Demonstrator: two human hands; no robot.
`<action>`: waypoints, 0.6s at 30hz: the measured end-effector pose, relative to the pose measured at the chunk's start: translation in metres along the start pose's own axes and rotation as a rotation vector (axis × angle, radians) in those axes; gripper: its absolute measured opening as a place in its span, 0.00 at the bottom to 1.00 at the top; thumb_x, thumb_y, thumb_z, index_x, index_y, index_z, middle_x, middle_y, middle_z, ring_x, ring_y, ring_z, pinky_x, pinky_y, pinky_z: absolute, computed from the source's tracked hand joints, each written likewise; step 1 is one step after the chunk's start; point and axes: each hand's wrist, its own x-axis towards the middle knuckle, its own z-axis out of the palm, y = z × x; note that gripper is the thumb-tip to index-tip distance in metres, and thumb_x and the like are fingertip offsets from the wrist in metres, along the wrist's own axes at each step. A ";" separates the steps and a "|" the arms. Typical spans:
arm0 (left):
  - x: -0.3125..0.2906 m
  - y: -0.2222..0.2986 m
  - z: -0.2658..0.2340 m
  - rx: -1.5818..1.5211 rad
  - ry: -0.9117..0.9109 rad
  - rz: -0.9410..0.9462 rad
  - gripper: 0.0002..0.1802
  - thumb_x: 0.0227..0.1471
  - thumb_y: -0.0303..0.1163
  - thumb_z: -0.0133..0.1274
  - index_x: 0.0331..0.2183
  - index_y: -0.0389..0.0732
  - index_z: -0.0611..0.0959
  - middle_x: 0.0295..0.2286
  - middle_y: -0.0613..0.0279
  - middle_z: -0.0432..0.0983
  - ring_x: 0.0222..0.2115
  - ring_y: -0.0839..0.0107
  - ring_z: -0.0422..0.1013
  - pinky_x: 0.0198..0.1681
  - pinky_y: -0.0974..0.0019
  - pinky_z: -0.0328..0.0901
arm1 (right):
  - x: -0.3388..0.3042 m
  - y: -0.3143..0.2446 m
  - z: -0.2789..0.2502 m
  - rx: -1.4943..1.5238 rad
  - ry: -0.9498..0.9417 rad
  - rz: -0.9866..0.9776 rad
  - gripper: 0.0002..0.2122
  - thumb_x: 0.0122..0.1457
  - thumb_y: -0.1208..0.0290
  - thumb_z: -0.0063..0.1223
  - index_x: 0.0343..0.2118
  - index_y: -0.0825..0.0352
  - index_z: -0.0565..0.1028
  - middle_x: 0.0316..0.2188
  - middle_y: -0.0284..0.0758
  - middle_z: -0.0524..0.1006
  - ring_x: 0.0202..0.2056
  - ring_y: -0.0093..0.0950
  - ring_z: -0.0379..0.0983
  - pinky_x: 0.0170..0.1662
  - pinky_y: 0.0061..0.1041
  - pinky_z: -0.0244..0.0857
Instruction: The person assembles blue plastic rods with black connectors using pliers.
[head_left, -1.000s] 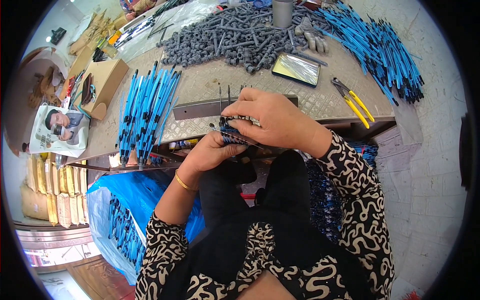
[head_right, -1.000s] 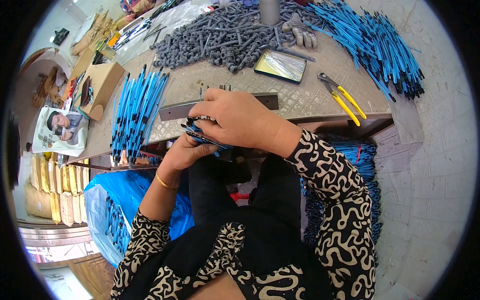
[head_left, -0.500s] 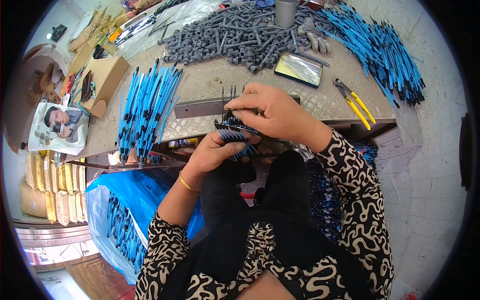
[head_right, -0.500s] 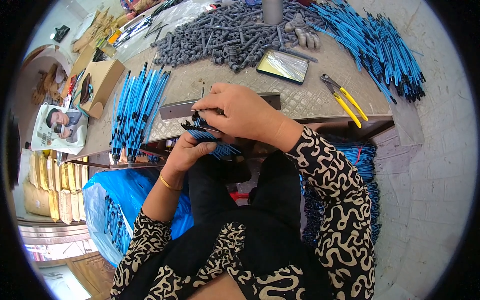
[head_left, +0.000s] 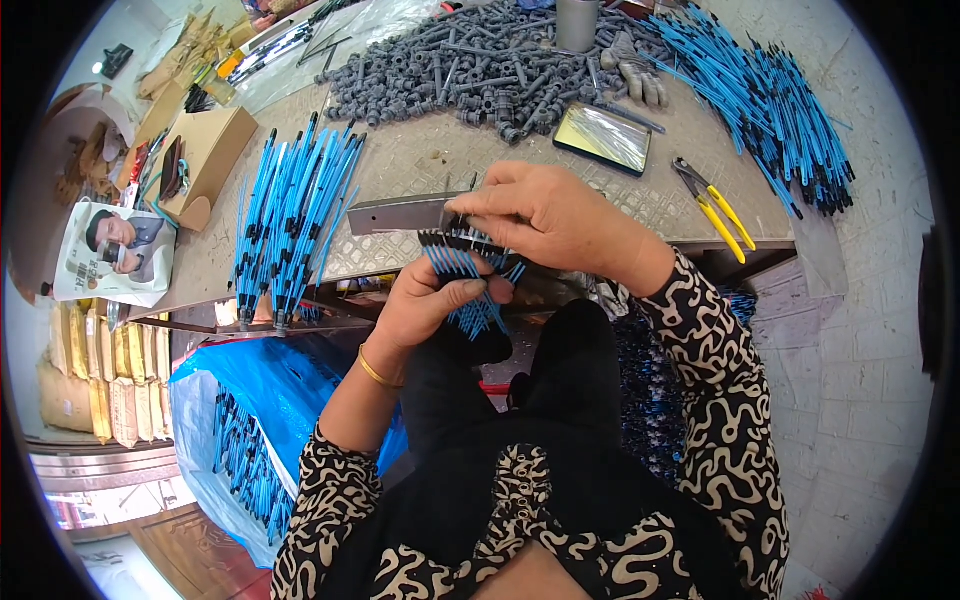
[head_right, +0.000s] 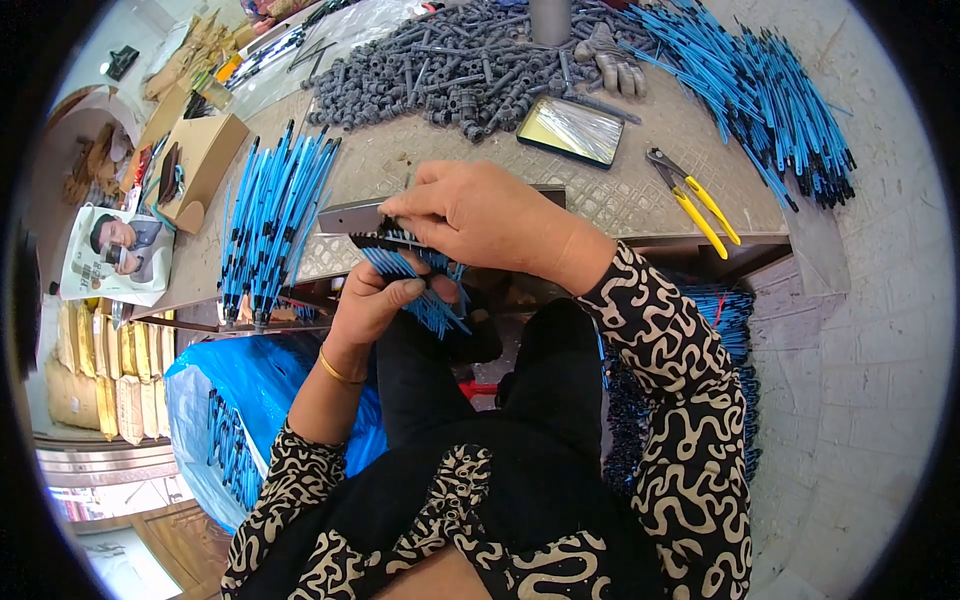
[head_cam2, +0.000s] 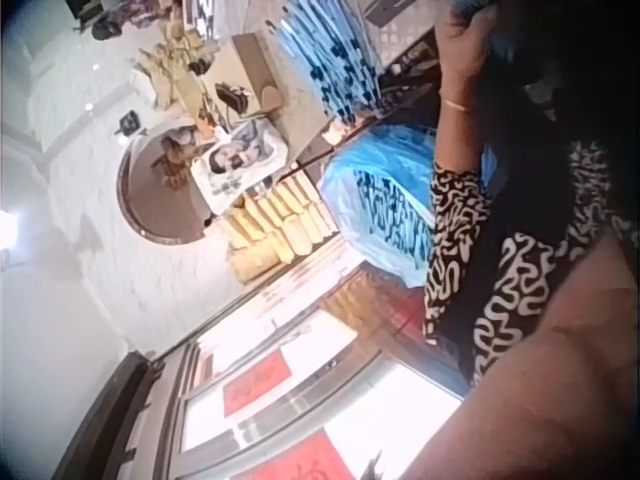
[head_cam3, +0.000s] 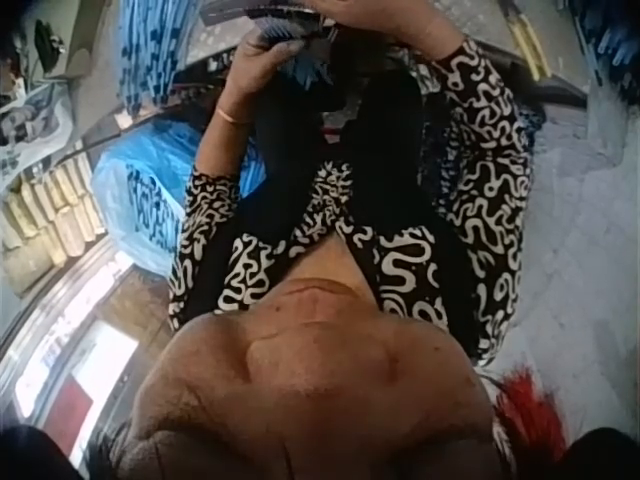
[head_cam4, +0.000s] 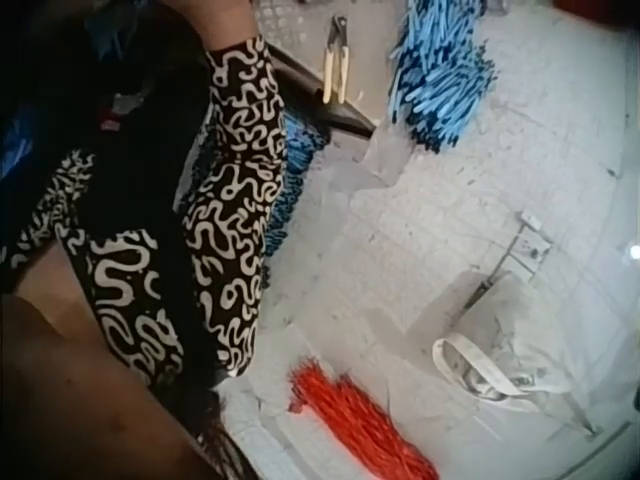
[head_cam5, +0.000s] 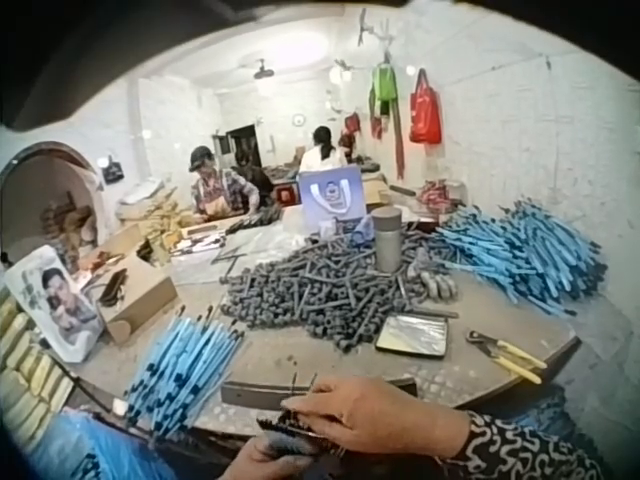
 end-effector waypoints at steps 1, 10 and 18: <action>0.001 0.000 0.001 0.009 0.017 0.005 0.09 0.50 0.25 0.50 0.37 0.35 0.75 0.33 0.54 0.76 0.34 0.68 0.73 0.39 0.67 0.67 | 0.000 0.000 0.001 0.001 0.001 0.001 0.09 0.51 0.74 0.52 0.36 0.64 0.76 0.26 0.37 0.71 0.27 0.31 0.70 0.29 0.25 0.63; 0.001 -0.005 0.000 -0.073 0.058 0.039 0.10 0.47 0.23 0.53 0.36 0.36 0.75 0.30 0.52 0.76 0.32 0.64 0.74 0.36 0.65 0.69 | 0.004 0.005 0.001 0.097 0.008 -0.029 0.09 0.52 0.73 0.52 0.37 0.64 0.76 0.28 0.36 0.72 0.29 0.30 0.70 0.31 0.23 0.63; 0.000 -0.001 0.001 -0.144 0.043 0.016 0.09 0.44 0.22 0.54 0.32 0.36 0.77 0.28 0.52 0.77 0.29 0.63 0.75 0.35 0.64 0.70 | 0.003 0.003 -0.002 0.077 -0.057 -0.105 0.10 0.51 0.73 0.53 0.37 0.65 0.76 0.29 0.36 0.72 0.30 0.30 0.71 0.32 0.22 0.64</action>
